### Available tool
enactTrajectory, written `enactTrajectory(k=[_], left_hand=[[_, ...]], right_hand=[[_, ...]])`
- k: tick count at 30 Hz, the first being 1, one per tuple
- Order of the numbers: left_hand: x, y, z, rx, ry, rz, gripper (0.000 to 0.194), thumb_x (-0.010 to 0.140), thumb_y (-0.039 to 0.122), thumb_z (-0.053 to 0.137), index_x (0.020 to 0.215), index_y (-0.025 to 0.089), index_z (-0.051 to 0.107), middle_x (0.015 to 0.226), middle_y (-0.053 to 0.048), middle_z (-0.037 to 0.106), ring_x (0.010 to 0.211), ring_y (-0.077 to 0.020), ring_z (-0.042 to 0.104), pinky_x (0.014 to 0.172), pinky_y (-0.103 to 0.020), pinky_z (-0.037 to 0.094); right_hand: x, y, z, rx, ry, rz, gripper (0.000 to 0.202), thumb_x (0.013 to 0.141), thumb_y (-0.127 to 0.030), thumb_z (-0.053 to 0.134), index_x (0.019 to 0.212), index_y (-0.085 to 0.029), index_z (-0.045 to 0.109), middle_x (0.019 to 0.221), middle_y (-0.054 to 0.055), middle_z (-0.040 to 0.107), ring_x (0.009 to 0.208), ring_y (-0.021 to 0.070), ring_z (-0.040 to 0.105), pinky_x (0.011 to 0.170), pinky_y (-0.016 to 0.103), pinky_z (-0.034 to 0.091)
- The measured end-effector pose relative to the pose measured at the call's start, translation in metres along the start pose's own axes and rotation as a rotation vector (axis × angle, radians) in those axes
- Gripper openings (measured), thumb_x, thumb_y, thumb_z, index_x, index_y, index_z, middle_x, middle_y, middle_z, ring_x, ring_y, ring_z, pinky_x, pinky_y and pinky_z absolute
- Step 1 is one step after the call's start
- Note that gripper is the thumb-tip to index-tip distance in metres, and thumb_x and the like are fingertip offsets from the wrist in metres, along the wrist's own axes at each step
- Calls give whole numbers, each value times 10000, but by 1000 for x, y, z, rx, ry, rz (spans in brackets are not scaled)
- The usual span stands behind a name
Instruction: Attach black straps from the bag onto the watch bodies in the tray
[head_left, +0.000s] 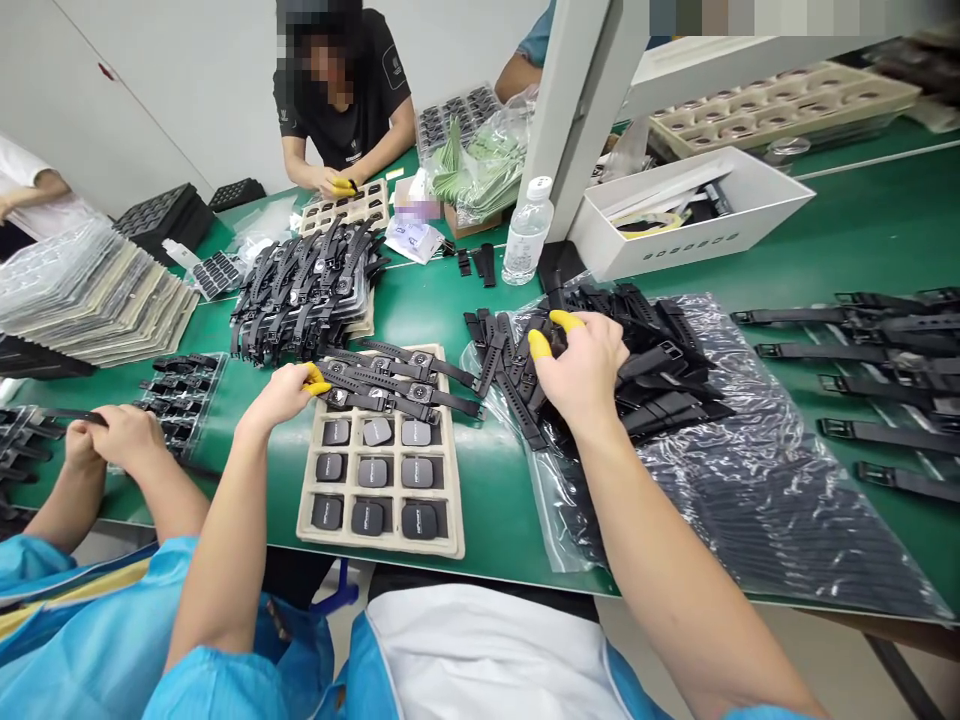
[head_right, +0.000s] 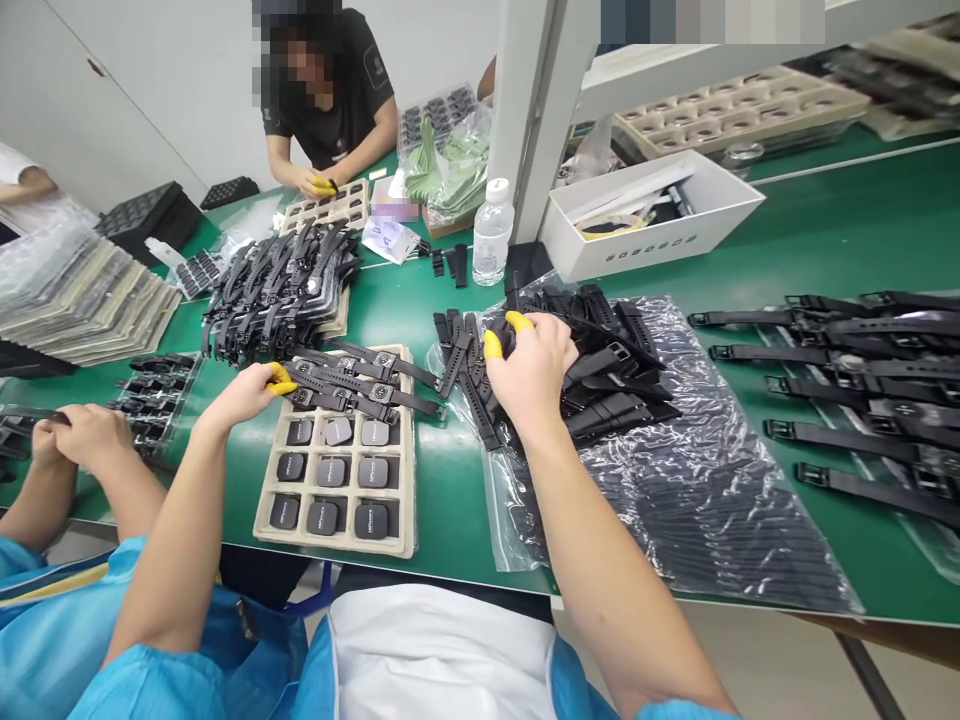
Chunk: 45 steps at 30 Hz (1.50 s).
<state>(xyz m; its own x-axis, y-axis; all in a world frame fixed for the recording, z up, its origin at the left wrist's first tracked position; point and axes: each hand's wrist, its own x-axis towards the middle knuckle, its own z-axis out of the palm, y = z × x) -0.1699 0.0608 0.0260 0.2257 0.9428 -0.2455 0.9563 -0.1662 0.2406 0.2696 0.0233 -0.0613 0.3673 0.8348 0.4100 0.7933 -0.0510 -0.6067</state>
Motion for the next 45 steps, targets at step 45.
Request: enactTrajectory(k=[45], left_hand=[[-18,178,26,-216,180,376,186,993,221,561,1176,198,576,1025,-83,719,925,-240,702,832,-344,564]], right_hand=[[-25,-59,-20,1426,-610,505,304,837,-396,778,969,-246,550,633,-52,563,544,134,500,533,265,386]])
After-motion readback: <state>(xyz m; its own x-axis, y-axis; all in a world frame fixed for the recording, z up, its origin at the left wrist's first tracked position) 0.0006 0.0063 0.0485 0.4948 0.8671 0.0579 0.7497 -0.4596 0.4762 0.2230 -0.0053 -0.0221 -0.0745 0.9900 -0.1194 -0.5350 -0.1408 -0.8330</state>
